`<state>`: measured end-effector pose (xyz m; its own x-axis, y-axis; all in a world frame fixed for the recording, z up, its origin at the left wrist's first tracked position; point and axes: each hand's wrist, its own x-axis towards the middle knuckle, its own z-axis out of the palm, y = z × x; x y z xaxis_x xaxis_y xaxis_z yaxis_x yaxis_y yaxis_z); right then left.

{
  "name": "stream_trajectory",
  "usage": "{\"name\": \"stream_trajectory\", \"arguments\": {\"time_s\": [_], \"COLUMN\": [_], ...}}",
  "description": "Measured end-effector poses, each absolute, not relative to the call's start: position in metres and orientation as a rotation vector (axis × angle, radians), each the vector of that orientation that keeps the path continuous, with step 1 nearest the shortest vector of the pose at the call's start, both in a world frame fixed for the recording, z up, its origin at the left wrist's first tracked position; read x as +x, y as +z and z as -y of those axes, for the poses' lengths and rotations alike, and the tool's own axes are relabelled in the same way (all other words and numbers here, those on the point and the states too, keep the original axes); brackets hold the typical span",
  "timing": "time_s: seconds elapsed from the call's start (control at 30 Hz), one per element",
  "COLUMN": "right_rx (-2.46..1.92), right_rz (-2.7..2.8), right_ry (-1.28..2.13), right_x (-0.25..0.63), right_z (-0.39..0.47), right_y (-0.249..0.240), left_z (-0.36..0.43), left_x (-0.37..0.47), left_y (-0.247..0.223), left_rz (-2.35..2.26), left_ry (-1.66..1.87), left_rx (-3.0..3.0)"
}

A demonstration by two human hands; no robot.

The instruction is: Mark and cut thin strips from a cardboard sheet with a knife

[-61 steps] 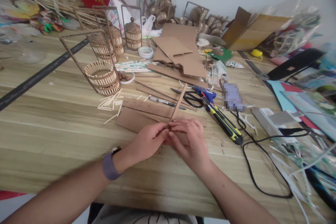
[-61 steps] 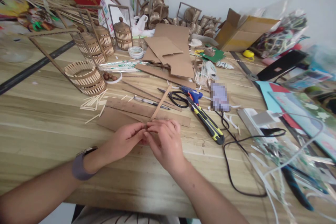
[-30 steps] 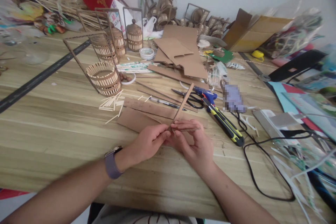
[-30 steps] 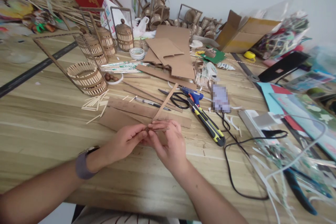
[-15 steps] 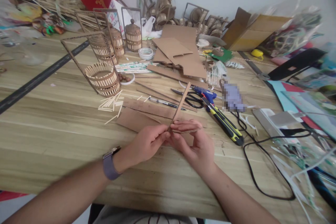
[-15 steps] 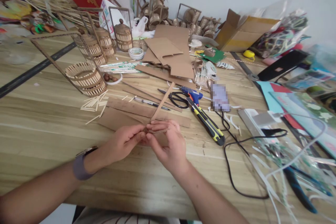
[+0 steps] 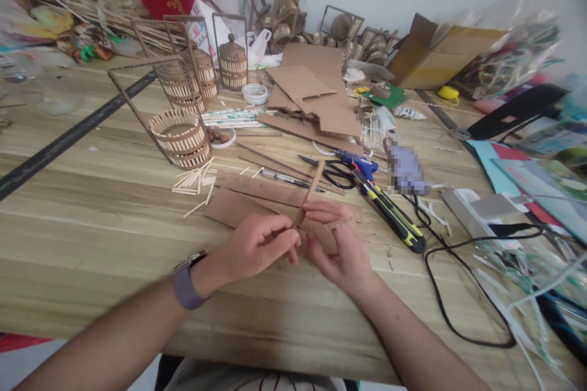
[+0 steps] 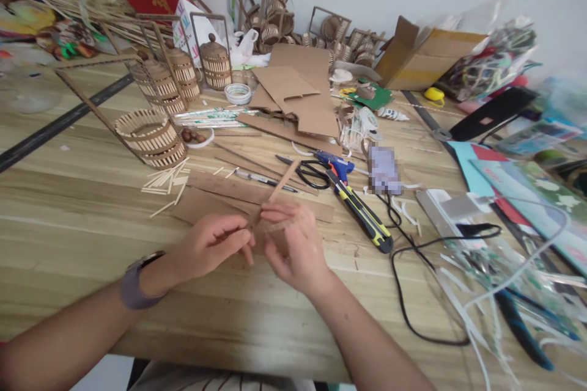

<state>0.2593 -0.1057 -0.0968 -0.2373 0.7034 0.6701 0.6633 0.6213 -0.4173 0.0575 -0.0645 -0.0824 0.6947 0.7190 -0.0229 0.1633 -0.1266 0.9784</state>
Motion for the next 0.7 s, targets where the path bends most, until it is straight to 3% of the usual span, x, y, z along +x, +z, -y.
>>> {"name": "stream_trajectory", "arguments": {"time_s": [0.1, 0.23, 0.4, 0.5, 0.7], "right_rx": [-1.261, -1.5, -1.589, -1.583, -1.456], "right_rz": [1.909, 1.807, 1.646, 1.529, 1.795], "right_ry": [-0.207, -0.328, 0.047, 0.359, 0.239], "right_x": [0.275, 0.294, 0.295, 0.286, 0.258], "right_z": [0.095, 0.084, 0.084, 0.088, 0.106], "right_y": [-0.102, -0.109, -0.106, -0.102, -0.104], "left_z": [0.062, 0.053, 0.038, 0.039, 0.057], "left_x": [0.048, 0.041, 0.046, 0.054, 0.066], "left_y": [-0.072, -0.069, -0.071, -0.082, -0.098], "left_rz": [-0.59, -0.5, -0.655, -0.659, -0.852], "left_ry": [0.527, 0.751, 0.973, 0.92, 0.699], "left_rx": [1.46, 1.143, 0.824, 0.893, 1.275]}}
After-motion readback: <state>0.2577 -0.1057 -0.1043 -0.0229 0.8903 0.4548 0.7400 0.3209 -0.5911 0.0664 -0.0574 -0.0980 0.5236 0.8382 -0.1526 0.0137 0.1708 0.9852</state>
